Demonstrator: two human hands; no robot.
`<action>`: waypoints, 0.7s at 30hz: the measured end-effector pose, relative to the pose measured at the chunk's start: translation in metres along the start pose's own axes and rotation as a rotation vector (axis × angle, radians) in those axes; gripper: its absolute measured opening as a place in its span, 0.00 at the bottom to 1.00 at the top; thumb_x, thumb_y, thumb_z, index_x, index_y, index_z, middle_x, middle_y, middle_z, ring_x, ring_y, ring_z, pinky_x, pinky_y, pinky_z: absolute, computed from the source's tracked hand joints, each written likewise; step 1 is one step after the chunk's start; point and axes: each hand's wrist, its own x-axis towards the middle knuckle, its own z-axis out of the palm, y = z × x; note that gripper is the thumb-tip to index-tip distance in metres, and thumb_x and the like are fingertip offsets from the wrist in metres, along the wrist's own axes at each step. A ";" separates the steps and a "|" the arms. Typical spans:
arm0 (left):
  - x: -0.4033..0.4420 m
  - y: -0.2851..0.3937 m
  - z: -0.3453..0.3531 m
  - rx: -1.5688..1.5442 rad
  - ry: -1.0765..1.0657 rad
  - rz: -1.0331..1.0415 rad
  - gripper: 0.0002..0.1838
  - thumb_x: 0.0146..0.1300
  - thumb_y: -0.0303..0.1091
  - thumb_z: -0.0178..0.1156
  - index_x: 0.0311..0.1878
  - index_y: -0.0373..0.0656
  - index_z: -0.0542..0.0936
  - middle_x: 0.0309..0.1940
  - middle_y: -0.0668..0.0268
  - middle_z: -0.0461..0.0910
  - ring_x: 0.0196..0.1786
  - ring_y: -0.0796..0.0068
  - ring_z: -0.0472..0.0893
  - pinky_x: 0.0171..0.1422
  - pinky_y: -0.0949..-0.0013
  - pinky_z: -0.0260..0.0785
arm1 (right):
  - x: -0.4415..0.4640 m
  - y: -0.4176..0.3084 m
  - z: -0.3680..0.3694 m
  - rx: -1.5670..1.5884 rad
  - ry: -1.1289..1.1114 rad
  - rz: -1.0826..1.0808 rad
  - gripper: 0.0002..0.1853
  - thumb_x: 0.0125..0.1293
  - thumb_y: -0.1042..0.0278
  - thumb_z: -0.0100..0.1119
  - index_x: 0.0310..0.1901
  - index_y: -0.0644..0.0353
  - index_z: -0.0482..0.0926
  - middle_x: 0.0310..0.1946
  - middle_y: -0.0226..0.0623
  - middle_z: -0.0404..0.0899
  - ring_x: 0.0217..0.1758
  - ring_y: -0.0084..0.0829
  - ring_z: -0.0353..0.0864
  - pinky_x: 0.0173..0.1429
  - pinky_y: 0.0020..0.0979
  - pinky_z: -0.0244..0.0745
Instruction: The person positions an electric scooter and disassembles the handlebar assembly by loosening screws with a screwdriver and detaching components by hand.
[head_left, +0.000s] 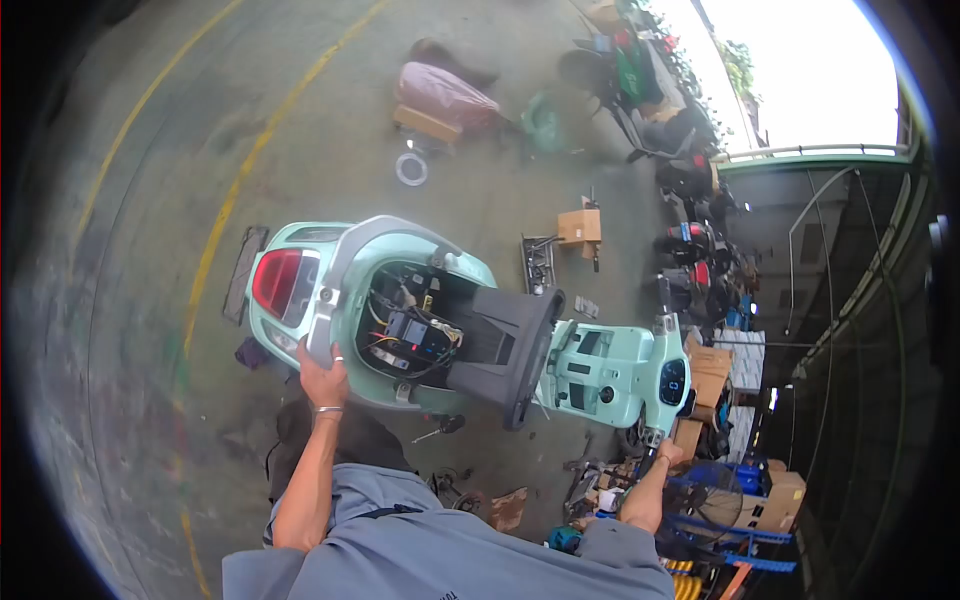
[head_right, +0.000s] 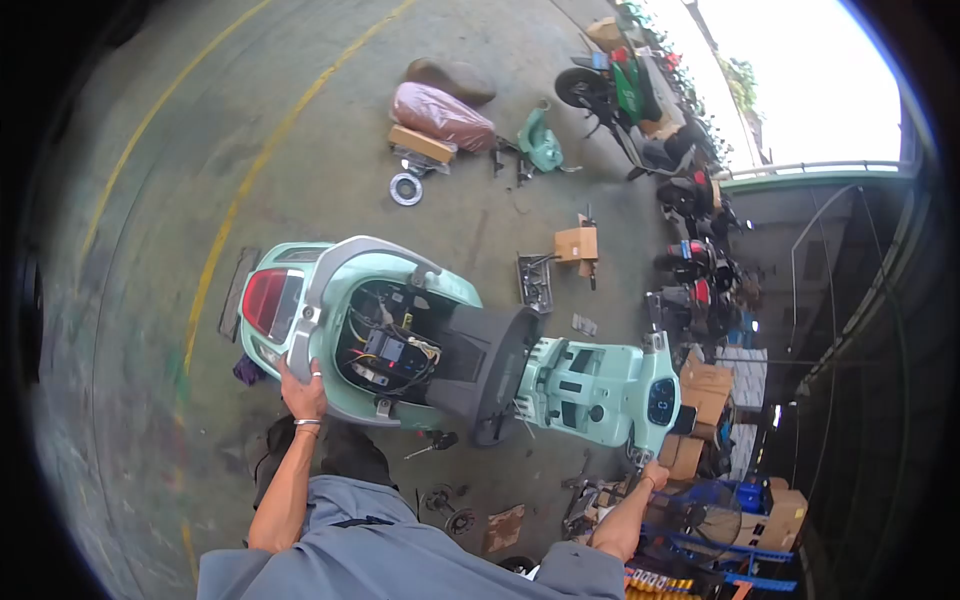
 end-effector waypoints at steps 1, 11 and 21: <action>-0.001 -0.015 0.004 0.040 0.023 0.056 0.31 0.62 0.38 0.66 0.64 0.32 0.69 0.48 0.42 0.81 0.51 0.45 0.81 0.58 0.54 0.71 | 0.001 0.007 0.005 0.133 0.026 0.027 0.25 0.53 0.57 0.58 0.46 0.69 0.84 0.49 0.62 0.82 0.57 0.59 0.80 0.65 0.47 0.72; -0.010 -0.019 0.008 0.248 0.058 0.163 0.44 0.62 0.49 0.66 0.71 0.27 0.61 0.57 0.36 0.76 0.58 0.38 0.77 0.62 0.47 0.66 | -0.008 0.087 -0.004 0.500 0.084 -0.106 0.25 0.65 0.55 0.58 0.57 0.66 0.79 0.51 0.60 0.82 0.59 0.57 0.79 0.65 0.46 0.72; 0.022 -0.059 0.008 0.283 -0.073 0.213 0.43 0.57 0.32 0.69 0.71 0.25 0.59 0.65 0.42 0.71 0.63 0.48 0.74 0.71 0.54 0.62 | -0.003 0.149 0.069 1.049 -0.027 -0.106 0.23 0.66 0.56 0.60 0.55 0.64 0.81 0.45 0.51 0.86 0.49 0.42 0.86 0.55 0.37 0.77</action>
